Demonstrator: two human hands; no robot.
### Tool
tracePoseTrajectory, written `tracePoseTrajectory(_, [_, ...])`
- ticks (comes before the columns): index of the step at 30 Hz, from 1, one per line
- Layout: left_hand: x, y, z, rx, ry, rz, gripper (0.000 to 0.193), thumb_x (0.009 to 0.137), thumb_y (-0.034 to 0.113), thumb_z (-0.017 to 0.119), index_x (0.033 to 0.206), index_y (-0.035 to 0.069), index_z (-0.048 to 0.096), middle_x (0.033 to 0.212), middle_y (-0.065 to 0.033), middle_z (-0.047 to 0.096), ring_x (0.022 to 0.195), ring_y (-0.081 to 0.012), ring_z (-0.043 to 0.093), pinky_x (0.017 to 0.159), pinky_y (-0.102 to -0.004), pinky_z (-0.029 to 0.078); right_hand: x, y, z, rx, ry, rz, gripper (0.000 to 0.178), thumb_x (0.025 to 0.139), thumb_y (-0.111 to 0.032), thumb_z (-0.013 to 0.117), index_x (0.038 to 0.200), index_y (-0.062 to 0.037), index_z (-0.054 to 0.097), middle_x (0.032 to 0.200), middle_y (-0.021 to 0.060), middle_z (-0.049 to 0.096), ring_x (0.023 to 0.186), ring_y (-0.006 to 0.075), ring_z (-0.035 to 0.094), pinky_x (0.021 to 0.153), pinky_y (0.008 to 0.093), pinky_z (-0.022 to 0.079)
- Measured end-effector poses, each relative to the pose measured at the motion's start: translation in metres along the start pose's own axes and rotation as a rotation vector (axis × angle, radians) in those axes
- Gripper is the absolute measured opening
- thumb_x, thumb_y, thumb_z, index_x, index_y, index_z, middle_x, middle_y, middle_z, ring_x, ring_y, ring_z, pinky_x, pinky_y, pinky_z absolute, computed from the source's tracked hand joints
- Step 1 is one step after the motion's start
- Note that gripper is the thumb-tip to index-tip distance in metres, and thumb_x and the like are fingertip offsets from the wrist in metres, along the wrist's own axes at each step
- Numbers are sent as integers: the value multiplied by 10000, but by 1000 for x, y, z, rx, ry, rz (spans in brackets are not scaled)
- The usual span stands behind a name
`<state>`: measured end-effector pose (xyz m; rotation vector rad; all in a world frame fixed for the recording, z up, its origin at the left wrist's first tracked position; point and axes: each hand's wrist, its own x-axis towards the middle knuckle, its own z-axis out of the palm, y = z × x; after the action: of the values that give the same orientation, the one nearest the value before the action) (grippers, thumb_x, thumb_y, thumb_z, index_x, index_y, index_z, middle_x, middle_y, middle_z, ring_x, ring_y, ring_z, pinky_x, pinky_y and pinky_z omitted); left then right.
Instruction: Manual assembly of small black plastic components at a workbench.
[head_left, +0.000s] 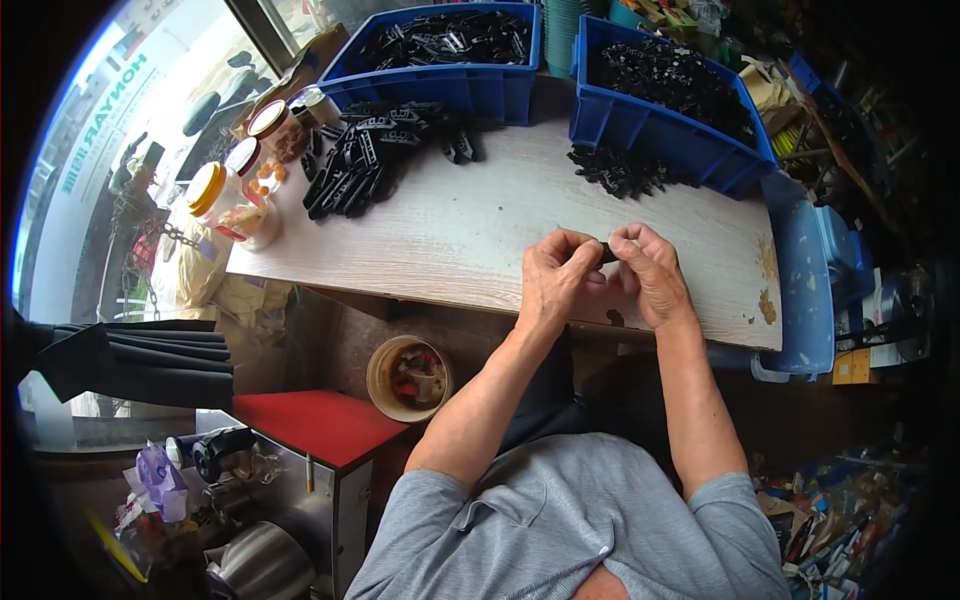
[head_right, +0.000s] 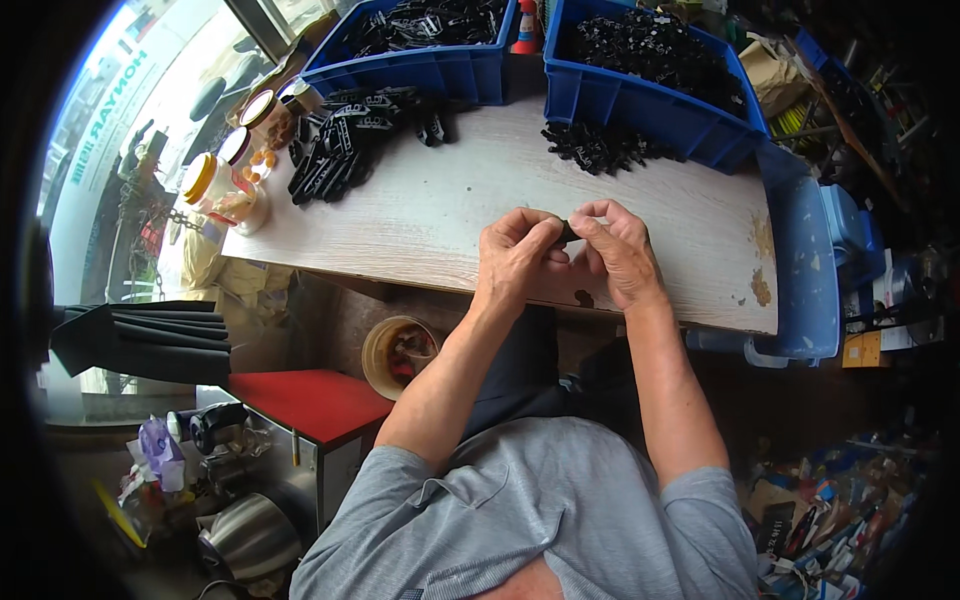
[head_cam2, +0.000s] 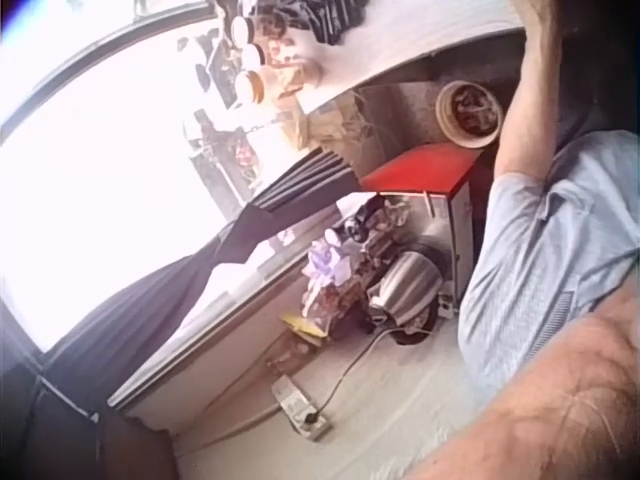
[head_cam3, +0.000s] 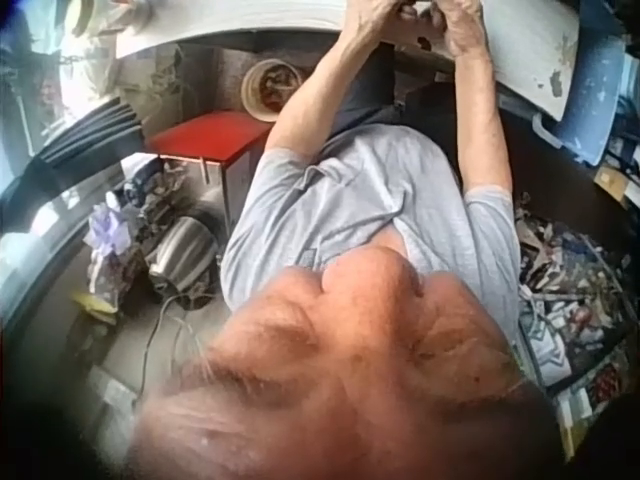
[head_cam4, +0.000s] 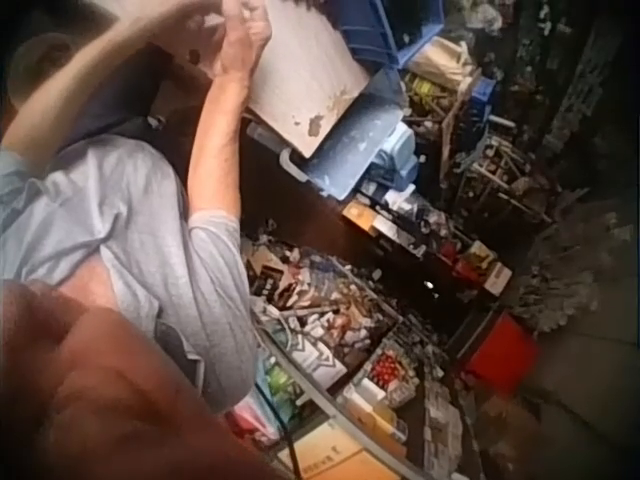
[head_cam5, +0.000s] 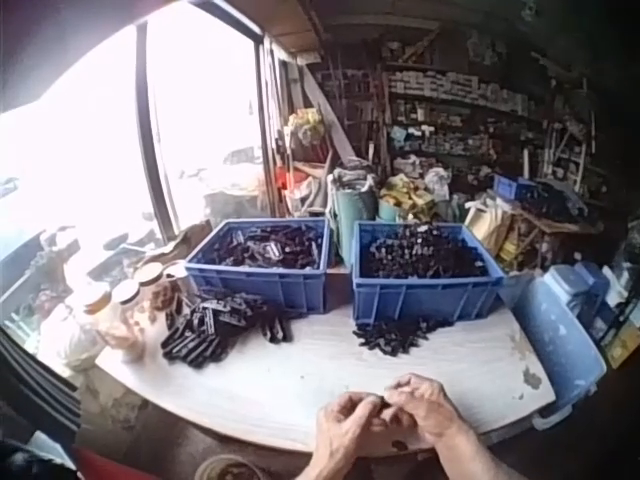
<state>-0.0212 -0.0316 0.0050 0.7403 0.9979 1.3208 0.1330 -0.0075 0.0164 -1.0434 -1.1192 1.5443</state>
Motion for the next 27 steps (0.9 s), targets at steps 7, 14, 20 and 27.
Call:
tracePoseTrajectory(7, [-6, 4, -5, -120, 16, 4, 125, 900, 93, 666, 919, -30, 653, 783, -71, 663, 598, -105, 619, 555, -225, 539, -3, -5, 9, -147, -26, 134, 372, 858, -384, 726, 721, -99, 530, 498, -20, 435, 392, 87, 428, 400, 298, 469])
tracePoseTrajectory(14, [-4, 3, -9, -109, -55, 0, 123, 909, 102, 663, 926, -19, 659, 786, -65, 662, 602, -86, 615, 560, -202, 530, -7, 2, 14, -142, 53, 17, 419, 874, -427, 716, 709, -97, 515, 497, -6, 459, 375, 84, 422, 360, 276, 435])
tracePoseTrajectory(20, [27, 30, -30, 837, 211, 606, 295, 874, 226, 717, 1104, 48, 665, 1023, -137, 661, 938, -257, 638, 783, -380, 532, -6, 8, -1, -57, 46, 4, 338, 926, -308, 672, 710, -109, 504, 558, -25, 451, 409, 73, 442, 401, 303, 526])
tracePoseTrajectory(27, [119, 45, -109, 1689, 414, 821, 430, 815, 149, 600, 1229, 37, 562, 1263, -155, 562, 1218, -419, 488, 940, -510, 450, -4, 9, 2, -26, 43, -2, 320, 927, -277, 660, 712, -101, 502, 624, -31, 445, 432, 73, 455, 450, 364, 588])
